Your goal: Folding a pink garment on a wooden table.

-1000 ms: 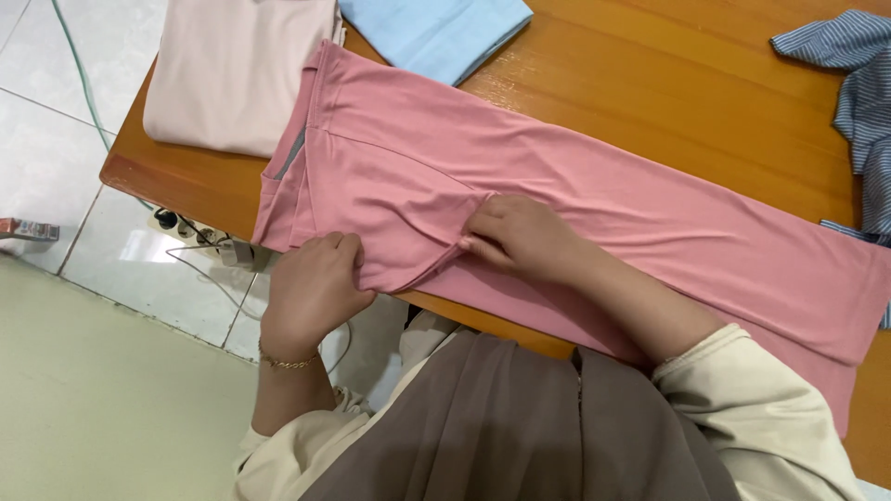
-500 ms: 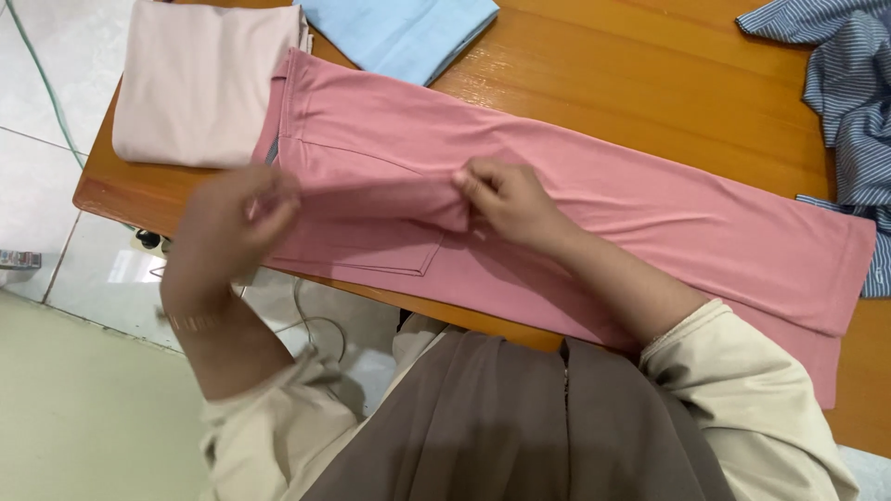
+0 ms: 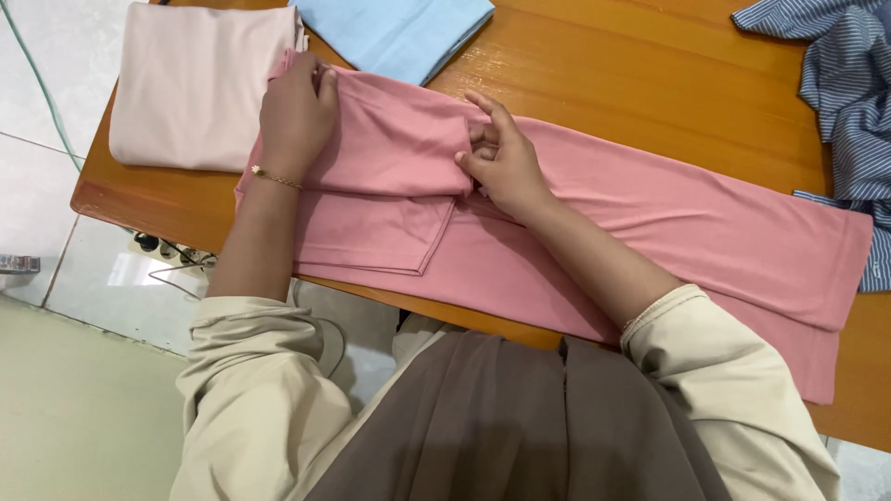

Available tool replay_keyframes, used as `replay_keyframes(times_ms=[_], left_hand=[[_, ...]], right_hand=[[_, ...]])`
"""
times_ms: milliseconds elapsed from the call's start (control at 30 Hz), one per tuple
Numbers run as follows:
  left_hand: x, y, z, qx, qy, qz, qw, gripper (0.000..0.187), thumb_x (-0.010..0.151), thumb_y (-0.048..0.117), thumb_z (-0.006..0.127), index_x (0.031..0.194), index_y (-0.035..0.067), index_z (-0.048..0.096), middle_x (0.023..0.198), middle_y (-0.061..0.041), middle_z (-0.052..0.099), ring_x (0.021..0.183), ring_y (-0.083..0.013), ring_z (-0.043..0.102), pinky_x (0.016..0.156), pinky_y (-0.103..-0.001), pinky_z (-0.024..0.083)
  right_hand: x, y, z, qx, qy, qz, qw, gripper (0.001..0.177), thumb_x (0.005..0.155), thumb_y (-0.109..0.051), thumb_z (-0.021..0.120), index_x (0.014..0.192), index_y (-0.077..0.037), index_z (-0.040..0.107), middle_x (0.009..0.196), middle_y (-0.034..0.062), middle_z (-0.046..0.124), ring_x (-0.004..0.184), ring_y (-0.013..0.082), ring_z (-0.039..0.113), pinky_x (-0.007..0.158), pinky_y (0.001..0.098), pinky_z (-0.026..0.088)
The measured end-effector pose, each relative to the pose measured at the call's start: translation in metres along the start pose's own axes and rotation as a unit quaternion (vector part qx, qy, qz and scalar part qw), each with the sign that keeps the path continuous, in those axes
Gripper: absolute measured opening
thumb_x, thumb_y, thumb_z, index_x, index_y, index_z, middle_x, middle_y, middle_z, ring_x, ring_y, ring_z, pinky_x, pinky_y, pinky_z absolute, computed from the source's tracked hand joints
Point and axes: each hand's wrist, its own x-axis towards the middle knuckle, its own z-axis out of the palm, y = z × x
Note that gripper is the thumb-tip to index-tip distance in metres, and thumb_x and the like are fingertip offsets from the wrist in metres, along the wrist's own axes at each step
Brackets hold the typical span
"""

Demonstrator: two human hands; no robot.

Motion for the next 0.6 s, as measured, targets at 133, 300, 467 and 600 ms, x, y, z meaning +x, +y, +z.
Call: replay_keyframes(times_ms=[133, 300, 467, 600], left_hand=[[-0.004, 0.004, 0.005, 0.041, 0.031, -0.002, 0.999, 0.018, 0.111, 0.023, 0.056, 0.109, 0.006, 0.062, 0.096, -0.014, 0.074, 0.087, -0.0379, 0.070, 0.073, -0.049, 0.054], [-0.005, -0.005, 0.019, 0.116, 0.015, 0.071, 0.991, 0.015, 0.108, 0.021, 0.061, 0.112, 0.007, 0.061, 0.103, -0.014, 0.074, 0.090, -0.0345, 0.071, 0.075, -0.047, 0.056], [-0.005, -0.009, 0.021, 0.133, 0.057, 0.113, 0.983, 0.024, 0.103, 0.021, 0.066, 0.120, 0.006, 0.059, 0.106, -0.015, 0.074, 0.090, -0.0348, 0.071, 0.074, -0.045, 0.057], [-0.006, -0.009, 0.020, 0.113, 0.049, 0.094, 0.988, 0.025, 0.106, 0.018, 0.065, 0.127, 0.006, 0.058, 0.106, -0.016, 0.074, 0.090, -0.0345, 0.072, 0.075, -0.044, 0.058]], right_hand=[[0.003, 0.004, -0.002, -0.038, 0.025, -0.046, 0.998, 0.073, 0.097, 0.003, 0.068, 0.160, -0.012, 0.036, 0.110, 0.0058, 0.066, 0.094, 0.0088, 0.067, 0.080, 0.0226, 0.060], [0.003, 0.008, -0.001, -0.135, 0.067, -0.070, 0.986, 0.077, 0.091, 0.003, 0.075, 0.157, -0.012, 0.040, 0.113, 0.0058, 0.063, 0.088, 0.0092, 0.062, 0.079, 0.0237, 0.058], [-0.011, -0.003, 0.000, -0.211, 0.063, -0.122, 0.968, 0.077, 0.091, -0.001, 0.075, 0.157, -0.012, 0.038, 0.121, 0.0087, 0.059, 0.086, 0.0108, 0.065, 0.078, 0.0253, 0.059], [-0.014, 0.002, -0.002, -0.278, 0.050, -0.170, 0.944, 0.071, 0.096, -0.002, 0.071, 0.158, -0.014, 0.039, 0.125, 0.0096, 0.055, 0.088, 0.0139, 0.063, 0.082, 0.0263, 0.061]])
